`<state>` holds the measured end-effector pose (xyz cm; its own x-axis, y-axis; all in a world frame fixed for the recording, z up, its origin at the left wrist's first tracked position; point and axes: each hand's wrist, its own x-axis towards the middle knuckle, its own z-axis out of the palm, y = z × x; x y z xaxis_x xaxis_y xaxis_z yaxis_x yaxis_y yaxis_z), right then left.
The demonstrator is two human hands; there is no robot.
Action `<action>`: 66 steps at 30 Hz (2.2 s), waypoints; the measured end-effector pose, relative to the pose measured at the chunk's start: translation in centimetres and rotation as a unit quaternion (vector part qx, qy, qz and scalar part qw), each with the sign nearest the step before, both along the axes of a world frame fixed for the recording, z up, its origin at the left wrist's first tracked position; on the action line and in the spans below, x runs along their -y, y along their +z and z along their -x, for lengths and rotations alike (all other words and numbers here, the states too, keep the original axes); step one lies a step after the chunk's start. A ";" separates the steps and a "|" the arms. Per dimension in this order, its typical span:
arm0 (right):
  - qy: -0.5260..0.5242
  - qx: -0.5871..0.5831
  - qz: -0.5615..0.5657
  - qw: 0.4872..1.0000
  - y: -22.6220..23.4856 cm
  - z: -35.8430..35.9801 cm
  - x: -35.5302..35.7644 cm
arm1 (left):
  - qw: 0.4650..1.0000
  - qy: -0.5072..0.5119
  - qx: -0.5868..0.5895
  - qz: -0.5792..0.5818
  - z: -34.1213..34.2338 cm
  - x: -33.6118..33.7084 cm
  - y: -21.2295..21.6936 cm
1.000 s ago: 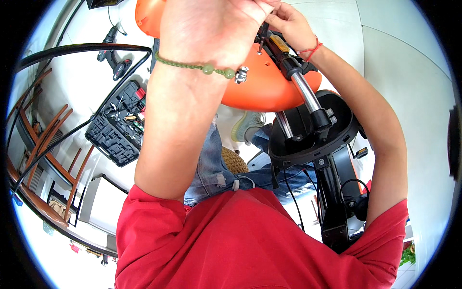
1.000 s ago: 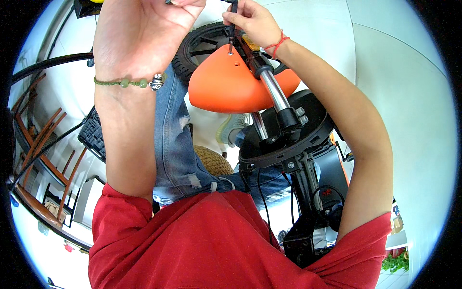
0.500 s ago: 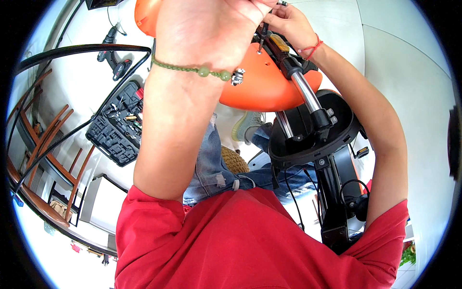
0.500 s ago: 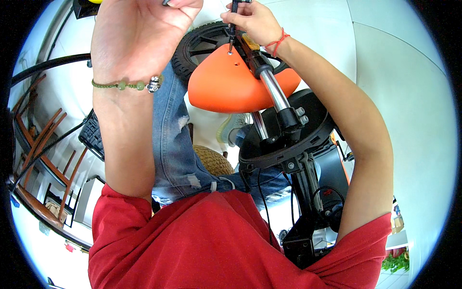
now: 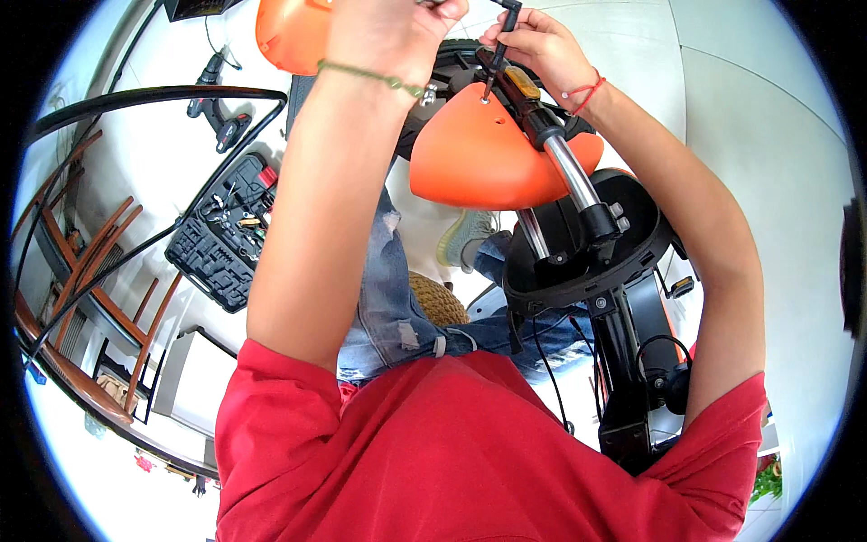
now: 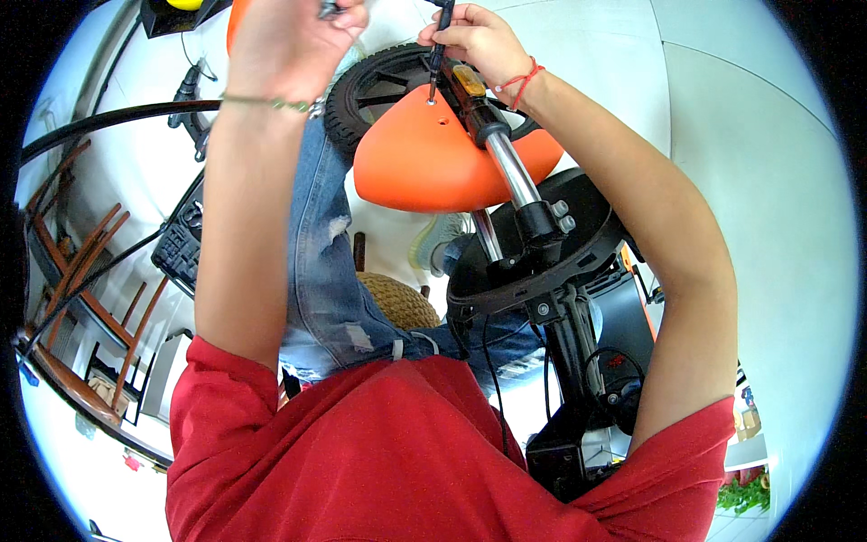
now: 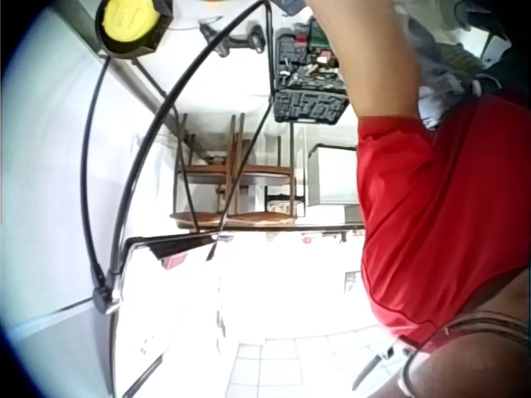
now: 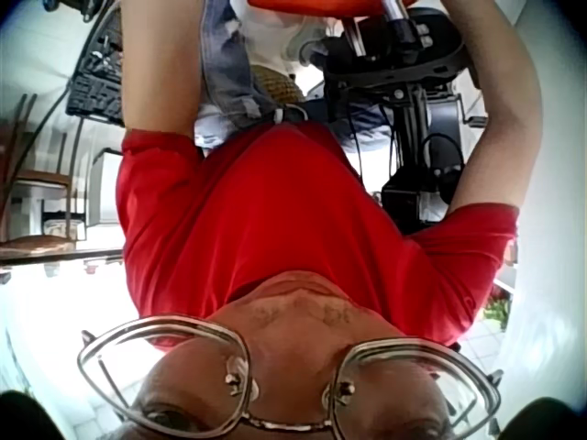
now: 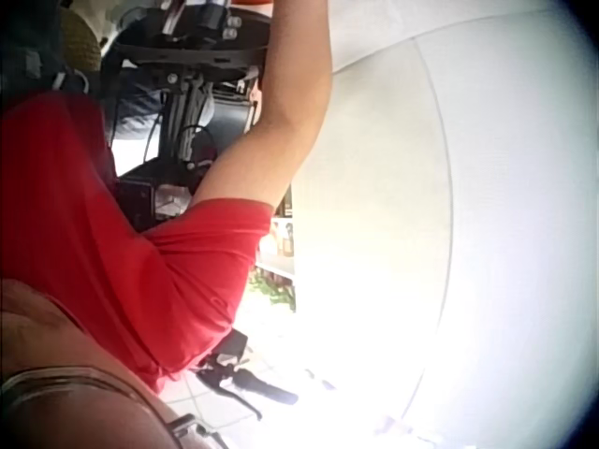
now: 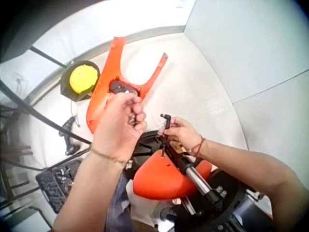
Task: The person unscrews the front fender of an electric scooter using a hand tool, detaches the fender, and places it aside. Afterward, the person moves the scooter and opens its seat compartment by hand.
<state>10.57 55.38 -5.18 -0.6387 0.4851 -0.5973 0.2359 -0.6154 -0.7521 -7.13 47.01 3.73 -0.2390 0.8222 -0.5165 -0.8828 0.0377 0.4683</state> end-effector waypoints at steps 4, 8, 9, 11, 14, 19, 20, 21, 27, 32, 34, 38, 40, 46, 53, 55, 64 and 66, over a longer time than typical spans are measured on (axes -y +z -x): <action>0.081 0.041 -0.137 0.986 0.2 -0.4 0.1 | 0.989 -0.096 -0.085 0.072 -0.2 -1.2 -5.4; 0.174 0.122 -0.243 0.947 0.8 -0.4 -0.6 | 0.935 -0.212 -0.232 0.167 -1.3 -0.7 -9.7; 0.203 0.149 -0.247 0.936 1.1 -0.4 -0.8 | 0.915 -0.259 -0.256 0.171 -2.1 -0.7 -10.3; 0.168 0.110 -0.219 0.955 1.0 -0.6 -0.8 | 0.867 -0.357 -0.307 0.164 -3.3 -0.4 -12.0; 0.134 0.067 -0.158 0.976 1.8 -1.0 -1.3 | 0.765 -0.492 -0.355 0.216 -4.3 0.0 -14.5; 0.092 0.015 -0.078 0.993 1.0 -1.4 -1.4 | 0.645 -0.553 -0.489 0.197 -5.4 0.7 -16.5; 0.092 0.014 -0.077 0.993 1.2 -1.2 -1.1 | 0.650 -0.560 -0.479 0.186 -5.8 1.0 -16.7; 0.086 0.029 -0.074 0.993 1.3 -1.0 -0.8 | 0.654 -0.566 -0.469 0.176 -5.9 1.2 -17.0; 0.065 0.054 -0.077 0.993 1.4 -1.1 -0.7 | 0.725 -0.557 -0.359 0.186 -6.3 2.0 -17.8; 0.068 0.058 -0.088 0.992 1.7 -0.9 -0.9 | 0.771 -0.543 -0.279 0.181 -5.6 2.2 -16.7; 0.071 0.040 -0.078 0.994 1.9 -0.6 -0.8 | 0.804 -0.519 -0.218 0.191 -5.3 2.5 -17.0; 0.056 0.040 -0.075 0.995 1.8 -0.7 -0.9 | 0.822 -0.502 -0.167 0.210 -4.9 2.5 -16.3; 0.025 0.061 -0.084 0.994 2.0 -0.8 -0.9 | 0.831 -0.491 -0.138 0.221 -4.7 2.5 -15.5; -0.081 -0.007 -0.008 0.997 1.8 -0.1 -1.1 | 0.849 -0.479 -0.053 0.217 -4.0 2.9 -15.3; -0.093 0.009 -0.012 0.996 1.5 -0.2 -1.2 | 0.835 -0.521 -0.062 0.166 -3.8 2.7 -14.9; -0.099 0.008 -0.020 0.995 1.3 -0.2 -1.1 | 0.819 -0.553 -0.056 0.141 -3.6 2.6 -15.0; -0.125 0.005 -0.011 0.992 1.5 -0.1 -1.6 | 0.822 -0.536 -0.090 0.168 -3.7 3.1 -13.4; -0.129 0.009 -0.013 0.992 1.5 0.1 -1.6 | 0.818 -0.553 -0.065 0.144 -3.2 3.2 -13.6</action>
